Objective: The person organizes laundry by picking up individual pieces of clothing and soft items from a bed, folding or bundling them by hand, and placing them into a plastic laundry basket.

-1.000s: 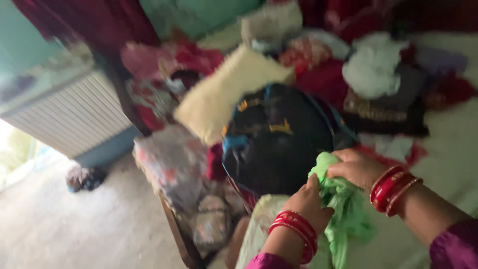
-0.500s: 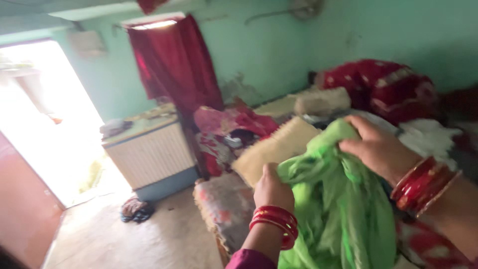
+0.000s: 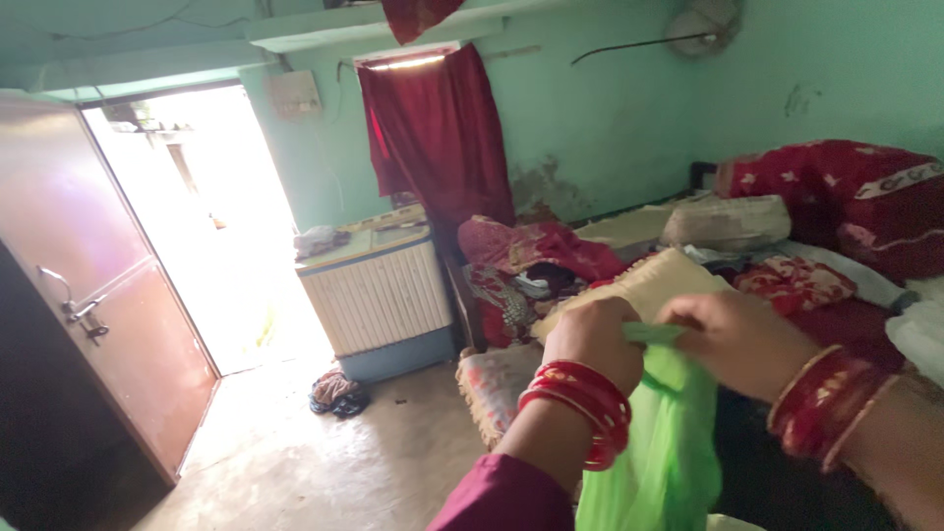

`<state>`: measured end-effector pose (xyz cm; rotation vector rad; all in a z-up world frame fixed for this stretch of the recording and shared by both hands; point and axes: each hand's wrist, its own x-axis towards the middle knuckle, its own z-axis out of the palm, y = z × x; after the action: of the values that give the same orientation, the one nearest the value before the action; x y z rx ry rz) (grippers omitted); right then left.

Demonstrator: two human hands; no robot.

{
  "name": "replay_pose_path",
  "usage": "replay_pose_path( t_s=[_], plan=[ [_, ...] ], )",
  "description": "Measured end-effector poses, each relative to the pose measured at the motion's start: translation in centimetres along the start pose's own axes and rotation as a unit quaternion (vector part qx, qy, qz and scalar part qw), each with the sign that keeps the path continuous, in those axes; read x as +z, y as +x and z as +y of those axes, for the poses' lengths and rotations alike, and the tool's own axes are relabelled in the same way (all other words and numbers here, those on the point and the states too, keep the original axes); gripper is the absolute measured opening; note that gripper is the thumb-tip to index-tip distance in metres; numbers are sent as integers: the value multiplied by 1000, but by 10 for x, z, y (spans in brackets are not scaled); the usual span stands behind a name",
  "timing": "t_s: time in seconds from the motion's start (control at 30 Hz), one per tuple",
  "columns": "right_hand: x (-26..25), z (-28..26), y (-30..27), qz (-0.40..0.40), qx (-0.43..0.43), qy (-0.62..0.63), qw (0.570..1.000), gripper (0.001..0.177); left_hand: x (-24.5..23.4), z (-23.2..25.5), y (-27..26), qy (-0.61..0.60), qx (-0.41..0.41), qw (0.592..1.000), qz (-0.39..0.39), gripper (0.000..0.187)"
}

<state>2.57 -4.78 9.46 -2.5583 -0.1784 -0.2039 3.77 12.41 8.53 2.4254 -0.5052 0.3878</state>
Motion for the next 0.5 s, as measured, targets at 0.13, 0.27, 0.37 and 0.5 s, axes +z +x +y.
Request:
replay_pose_path(
  t_s=[0.13, 0.27, 0.37, 0.5],
  plan=[
    [-3, 12, 3, 15, 64, 91, 994, 24, -8, -25, 0, -4, 92, 995, 34, 20],
    [-4, 12, 7, -19, 71, 320, 945, 20, -18, -44, -8, -192, 8, 981, -36, 20],
    [9, -7, -2, -71, 87, 319, 941, 17, -15, -49, -3, -235, -3, 969, -81, 18],
    [51, 1, -7, -120, 75, 274, 951, 21, 17, -66, -12, -188, -7, 976, -106, 23]
  ],
)
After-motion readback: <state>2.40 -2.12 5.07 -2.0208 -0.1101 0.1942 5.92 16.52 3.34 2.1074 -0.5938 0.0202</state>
